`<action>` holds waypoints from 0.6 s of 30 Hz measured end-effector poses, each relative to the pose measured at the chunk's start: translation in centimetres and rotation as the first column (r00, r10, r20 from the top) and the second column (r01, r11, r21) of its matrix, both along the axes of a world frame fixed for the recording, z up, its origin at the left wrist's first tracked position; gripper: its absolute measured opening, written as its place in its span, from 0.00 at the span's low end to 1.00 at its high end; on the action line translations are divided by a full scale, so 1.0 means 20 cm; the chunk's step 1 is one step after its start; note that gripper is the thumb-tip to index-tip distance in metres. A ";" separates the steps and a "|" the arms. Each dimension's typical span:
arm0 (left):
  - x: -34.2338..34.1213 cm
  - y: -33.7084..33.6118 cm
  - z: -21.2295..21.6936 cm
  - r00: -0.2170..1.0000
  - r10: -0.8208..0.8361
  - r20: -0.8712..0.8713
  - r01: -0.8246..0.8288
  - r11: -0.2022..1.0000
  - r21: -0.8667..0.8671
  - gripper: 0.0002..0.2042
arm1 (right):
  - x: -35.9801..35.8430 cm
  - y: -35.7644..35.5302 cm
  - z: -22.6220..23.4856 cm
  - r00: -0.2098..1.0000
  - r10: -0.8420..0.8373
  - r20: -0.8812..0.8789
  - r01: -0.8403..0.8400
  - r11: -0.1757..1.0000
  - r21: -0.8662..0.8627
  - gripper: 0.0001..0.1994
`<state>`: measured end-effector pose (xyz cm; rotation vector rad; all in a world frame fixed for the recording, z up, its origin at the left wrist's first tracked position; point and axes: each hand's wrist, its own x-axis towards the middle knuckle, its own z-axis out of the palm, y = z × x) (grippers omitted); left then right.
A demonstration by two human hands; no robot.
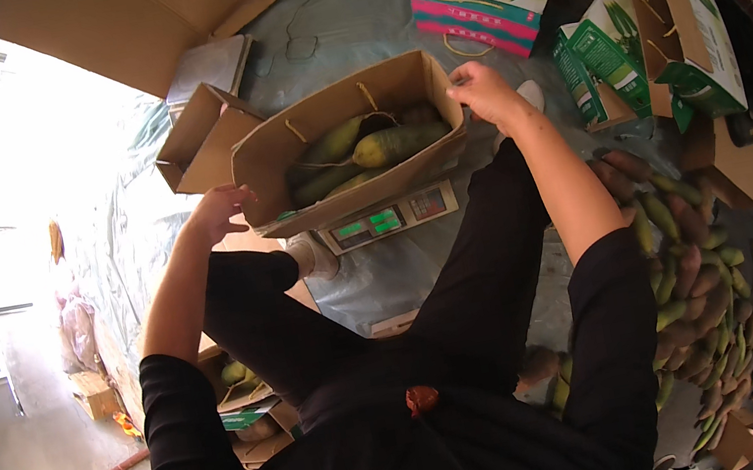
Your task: Sort and weigh long green vegetables (likely loofah or similar) into cardboard boxes.
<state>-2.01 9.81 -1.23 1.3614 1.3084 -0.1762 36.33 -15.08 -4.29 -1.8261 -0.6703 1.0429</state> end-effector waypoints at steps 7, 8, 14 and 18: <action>-0.01 0.04 0.00 0.993 -0.111 0.044 0.113 0.992 -0.049 0.23 | 0.03 0.11 -0.07 1.000 0.029 -0.009 -0.030 0.994 -0.101 0.18; 0.00 0.04 -0.03 0.994 -0.104 0.030 0.105 0.994 -0.033 0.23 | 0.01 0.12 -0.07 1.000 0.001 0.008 0.000 0.995 -0.097 0.17; 0.04 0.14 -0.08 0.995 -0.084 0.061 0.089 0.992 -0.088 0.14 | 0.08 0.15 -0.22 0.999 0.021 0.030 -0.020 0.999 -0.031 0.14; 0.04 0.19 -0.07 0.994 -0.102 0.032 0.104 0.991 -0.079 0.13 | 0.05 0.21 -0.15 0.997 -0.006 -0.073 0.000 0.997 -0.080 0.09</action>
